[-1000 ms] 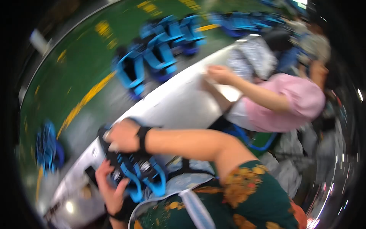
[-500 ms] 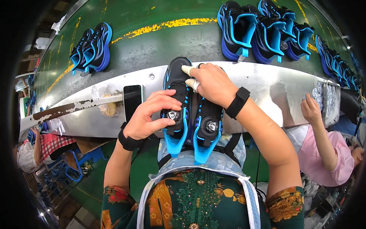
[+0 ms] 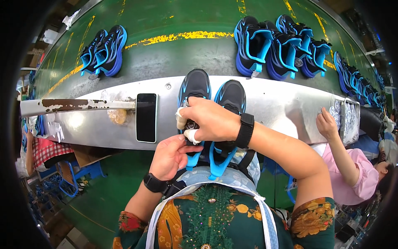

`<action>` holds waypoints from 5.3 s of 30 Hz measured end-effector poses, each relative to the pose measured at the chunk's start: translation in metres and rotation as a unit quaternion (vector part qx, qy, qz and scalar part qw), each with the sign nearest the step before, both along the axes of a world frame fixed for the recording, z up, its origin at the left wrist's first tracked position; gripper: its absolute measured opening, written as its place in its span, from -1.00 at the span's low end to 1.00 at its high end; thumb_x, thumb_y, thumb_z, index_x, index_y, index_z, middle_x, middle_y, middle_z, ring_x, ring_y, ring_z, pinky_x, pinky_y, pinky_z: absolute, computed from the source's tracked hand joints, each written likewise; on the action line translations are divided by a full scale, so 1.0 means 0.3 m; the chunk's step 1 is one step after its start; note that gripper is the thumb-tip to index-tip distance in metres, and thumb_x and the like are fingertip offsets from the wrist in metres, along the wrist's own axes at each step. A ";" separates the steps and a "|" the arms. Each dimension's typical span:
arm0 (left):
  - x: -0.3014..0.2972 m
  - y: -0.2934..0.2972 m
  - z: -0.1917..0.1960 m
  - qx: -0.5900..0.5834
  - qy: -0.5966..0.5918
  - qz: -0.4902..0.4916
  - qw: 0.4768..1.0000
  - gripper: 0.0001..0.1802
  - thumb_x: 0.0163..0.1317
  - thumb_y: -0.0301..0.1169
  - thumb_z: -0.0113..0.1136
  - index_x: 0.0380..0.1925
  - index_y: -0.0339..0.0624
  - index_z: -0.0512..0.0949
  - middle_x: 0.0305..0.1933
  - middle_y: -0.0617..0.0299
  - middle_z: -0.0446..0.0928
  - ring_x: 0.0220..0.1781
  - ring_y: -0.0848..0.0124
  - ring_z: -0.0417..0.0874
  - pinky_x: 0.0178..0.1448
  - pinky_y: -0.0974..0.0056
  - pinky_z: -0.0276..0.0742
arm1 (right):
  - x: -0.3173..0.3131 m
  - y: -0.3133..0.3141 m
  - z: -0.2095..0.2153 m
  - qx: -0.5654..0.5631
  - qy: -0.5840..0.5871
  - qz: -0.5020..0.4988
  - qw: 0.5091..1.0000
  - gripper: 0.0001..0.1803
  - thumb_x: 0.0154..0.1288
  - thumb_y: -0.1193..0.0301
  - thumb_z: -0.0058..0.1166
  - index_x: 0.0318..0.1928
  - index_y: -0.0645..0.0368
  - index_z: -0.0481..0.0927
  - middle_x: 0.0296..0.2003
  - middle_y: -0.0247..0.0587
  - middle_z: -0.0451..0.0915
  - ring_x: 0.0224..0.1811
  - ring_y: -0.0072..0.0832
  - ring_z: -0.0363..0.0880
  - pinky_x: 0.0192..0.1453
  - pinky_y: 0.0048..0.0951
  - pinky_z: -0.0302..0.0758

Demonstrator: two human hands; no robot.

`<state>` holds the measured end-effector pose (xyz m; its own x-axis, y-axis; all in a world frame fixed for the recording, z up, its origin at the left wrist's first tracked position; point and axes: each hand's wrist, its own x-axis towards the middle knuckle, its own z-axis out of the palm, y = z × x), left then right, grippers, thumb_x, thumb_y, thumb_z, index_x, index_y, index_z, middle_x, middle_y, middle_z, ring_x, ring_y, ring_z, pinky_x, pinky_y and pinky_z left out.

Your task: Cleaning and assembling components on athletic footwear at a production line station.

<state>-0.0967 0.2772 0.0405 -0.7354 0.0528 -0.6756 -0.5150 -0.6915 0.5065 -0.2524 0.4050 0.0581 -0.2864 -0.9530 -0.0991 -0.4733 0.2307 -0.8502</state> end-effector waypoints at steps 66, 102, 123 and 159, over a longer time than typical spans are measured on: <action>0.057 0.129 0.155 -0.456 0.196 -0.155 0.854 -0.70 0.34 -0.56 0.05 0.06 -0.34 0.43 0.03 0.06 0.49 0.03 0.40 0.57 0.01 0.33 0.55 | 0.053 0.442 0.108 0.034 -0.052 -0.120 0.991 -0.49 0.17 0.32 0.33 0.17 -0.09 0.58 -0.38 -0.14 0.47 -0.32 -0.31 0.55 -0.22 -0.33 0.45; -0.791 -0.052 0.086 -0.821 0.315 -0.104 0.465 -0.76 0.38 -0.46 0.03 -0.09 -0.38 0.59 -0.08 -0.12 0.60 -0.04 0.04 0.61 0.14 0.06 0.49 | -0.475 0.774 -0.077 0.060 0.165 -0.422 0.889 -0.30 0.14 0.26 0.30 0.31 -0.10 0.36 -0.30 0.02 0.46 -0.19 -0.03 0.51 -0.18 -0.16 0.45; -0.682 0.186 0.092 -0.689 0.343 -0.374 0.517 -0.65 0.24 -0.35 0.27 -0.05 -0.36 0.55 -0.15 -0.14 0.59 -0.09 -0.07 0.58 0.07 0.06 0.47 | -0.433 0.602 -0.120 0.036 0.143 -0.209 0.967 -0.59 -0.33 0.16 0.46 -0.38 0.02 0.67 -0.51 -0.06 0.63 -0.38 0.01 0.63 -0.32 -0.05 0.52; -0.138 0.491 -0.022 -0.559 0.311 -0.173 0.749 -0.81 0.31 -0.43 0.07 -0.37 -0.34 0.55 -0.43 0.03 0.57 -0.37 0.29 0.60 -0.26 0.24 0.46 | -0.094 0.521 0.109 0.175 0.278 0.107 0.938 -0.64 -0.11 0.30 0.32 -0.22 0.05 0.61 -0.40 -0.05 0.66 -0.29 -0.10 0.69 -0.30 -0.10 0.58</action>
<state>-0.1380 0.4246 0.0338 -0.9991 -0.0303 0.0287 0.0113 0.4643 0.8856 -0.2805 0.5614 0.0907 -0.1930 -0.9313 -0.3090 -0.8887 0.2994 -0.3473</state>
